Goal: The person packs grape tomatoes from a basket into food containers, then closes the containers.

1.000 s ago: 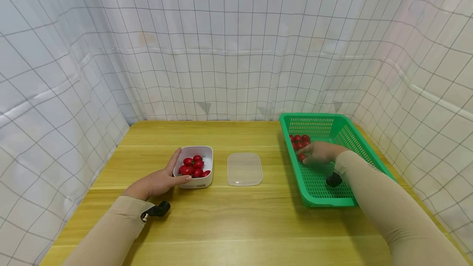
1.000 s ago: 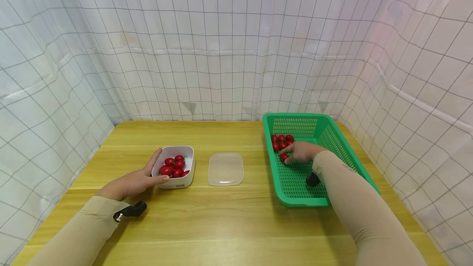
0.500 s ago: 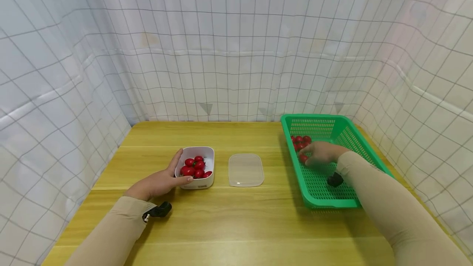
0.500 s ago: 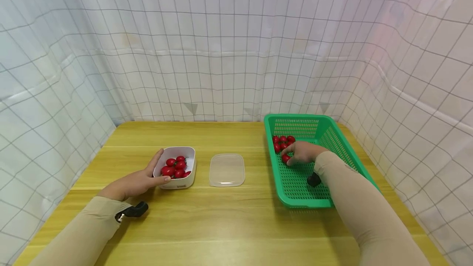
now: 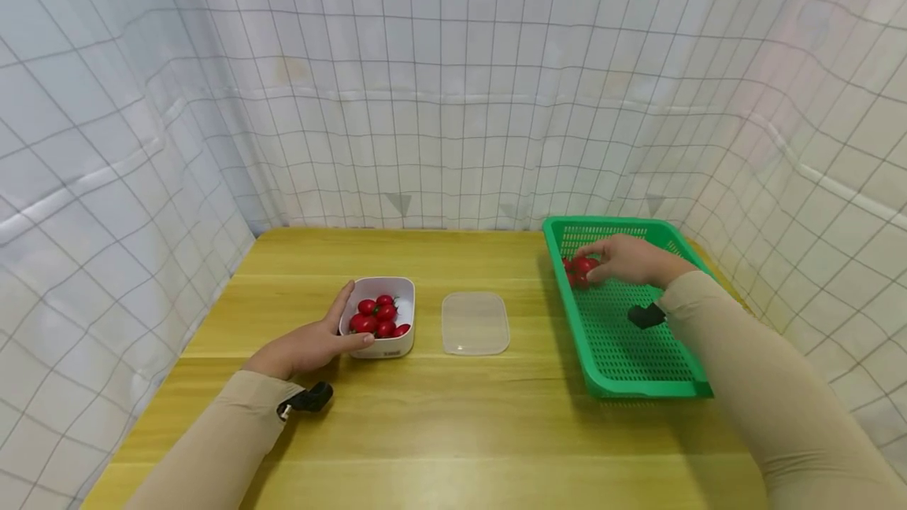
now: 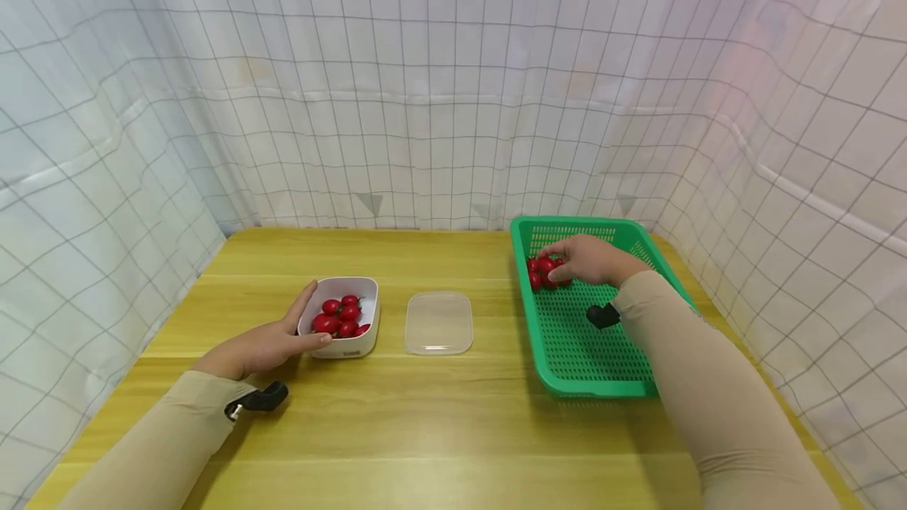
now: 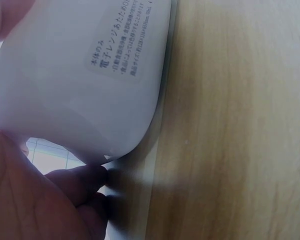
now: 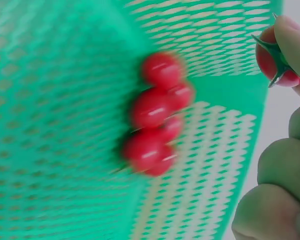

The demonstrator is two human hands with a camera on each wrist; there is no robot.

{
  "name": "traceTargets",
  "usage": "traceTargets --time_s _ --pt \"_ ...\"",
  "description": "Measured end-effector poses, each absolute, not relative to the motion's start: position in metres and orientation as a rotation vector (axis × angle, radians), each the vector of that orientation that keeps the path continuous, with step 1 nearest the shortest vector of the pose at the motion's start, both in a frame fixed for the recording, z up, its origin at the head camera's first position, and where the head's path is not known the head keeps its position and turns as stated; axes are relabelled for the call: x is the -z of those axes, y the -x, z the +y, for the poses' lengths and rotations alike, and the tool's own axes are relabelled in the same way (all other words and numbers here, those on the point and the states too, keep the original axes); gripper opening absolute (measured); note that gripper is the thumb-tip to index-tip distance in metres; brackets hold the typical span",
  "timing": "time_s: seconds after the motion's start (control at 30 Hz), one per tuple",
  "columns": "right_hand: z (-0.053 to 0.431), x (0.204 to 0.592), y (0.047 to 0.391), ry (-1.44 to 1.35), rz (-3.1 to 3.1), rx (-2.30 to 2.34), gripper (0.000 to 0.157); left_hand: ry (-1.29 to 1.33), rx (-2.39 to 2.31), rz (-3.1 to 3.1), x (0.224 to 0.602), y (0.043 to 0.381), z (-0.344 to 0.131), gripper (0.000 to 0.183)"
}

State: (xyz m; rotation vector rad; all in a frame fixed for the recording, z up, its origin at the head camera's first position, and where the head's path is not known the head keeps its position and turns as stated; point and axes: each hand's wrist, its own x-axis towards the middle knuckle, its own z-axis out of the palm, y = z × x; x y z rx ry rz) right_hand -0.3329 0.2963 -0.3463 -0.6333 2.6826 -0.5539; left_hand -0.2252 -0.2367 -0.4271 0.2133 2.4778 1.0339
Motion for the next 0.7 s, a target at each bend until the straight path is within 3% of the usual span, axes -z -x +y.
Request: traceTargets --time_s 0.33,0.7 --pt "0.197 0.303 0.328 0.763 2.647 0.586 0.049 -0.207 -1.031 2.472 0.424 0.224 -0.235 0.120" --pt "0.061 0.318 0.319 1.168 2.550 0.332 0.044 -0.194 -1.031 2.472 0.425 0.225 -0.234 0.120"
